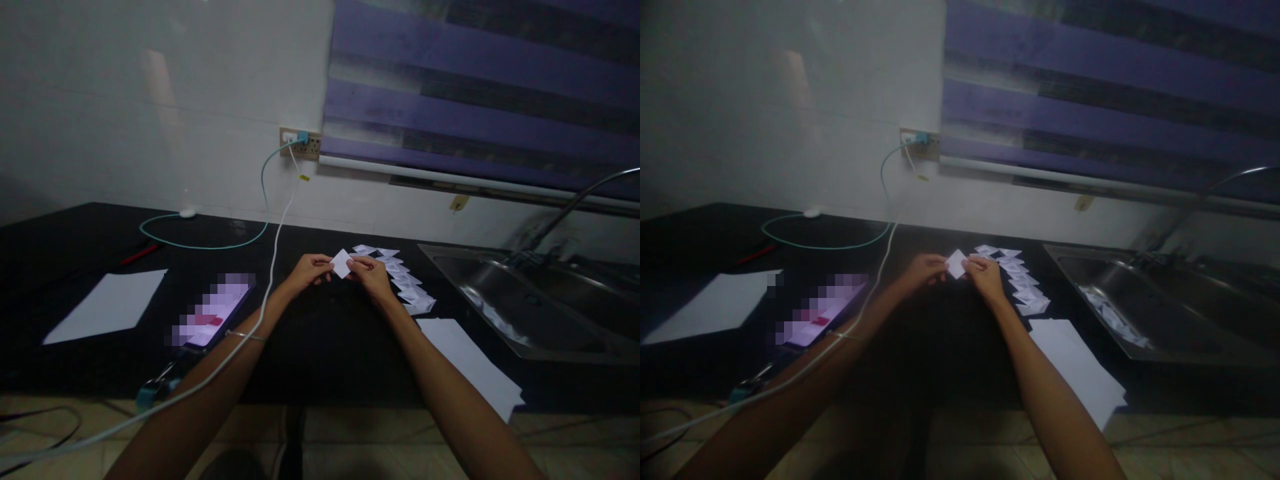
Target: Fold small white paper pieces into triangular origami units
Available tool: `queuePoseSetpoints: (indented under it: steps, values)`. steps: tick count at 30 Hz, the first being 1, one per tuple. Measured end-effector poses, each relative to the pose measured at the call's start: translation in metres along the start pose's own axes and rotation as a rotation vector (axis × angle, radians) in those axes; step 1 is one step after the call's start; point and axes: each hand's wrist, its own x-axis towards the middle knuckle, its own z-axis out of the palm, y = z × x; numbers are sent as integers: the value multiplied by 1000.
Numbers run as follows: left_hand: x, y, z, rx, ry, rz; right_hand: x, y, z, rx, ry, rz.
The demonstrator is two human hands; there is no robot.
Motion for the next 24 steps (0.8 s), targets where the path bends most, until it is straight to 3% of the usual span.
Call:
queuePoseSetpoints:
  steps: [7, 12, 24]
  values:
    - [0, 2, -2, 22, 62, 31, -4, -2, 1, 31, -110, 78]
    - [-2, 2, -2, 83, -5, 39, -3, -1, -2, -8, -101, 60]
    - [-4, 9, -1, -33, 41, 46, -5, -7, 2, 150, -94, 53]
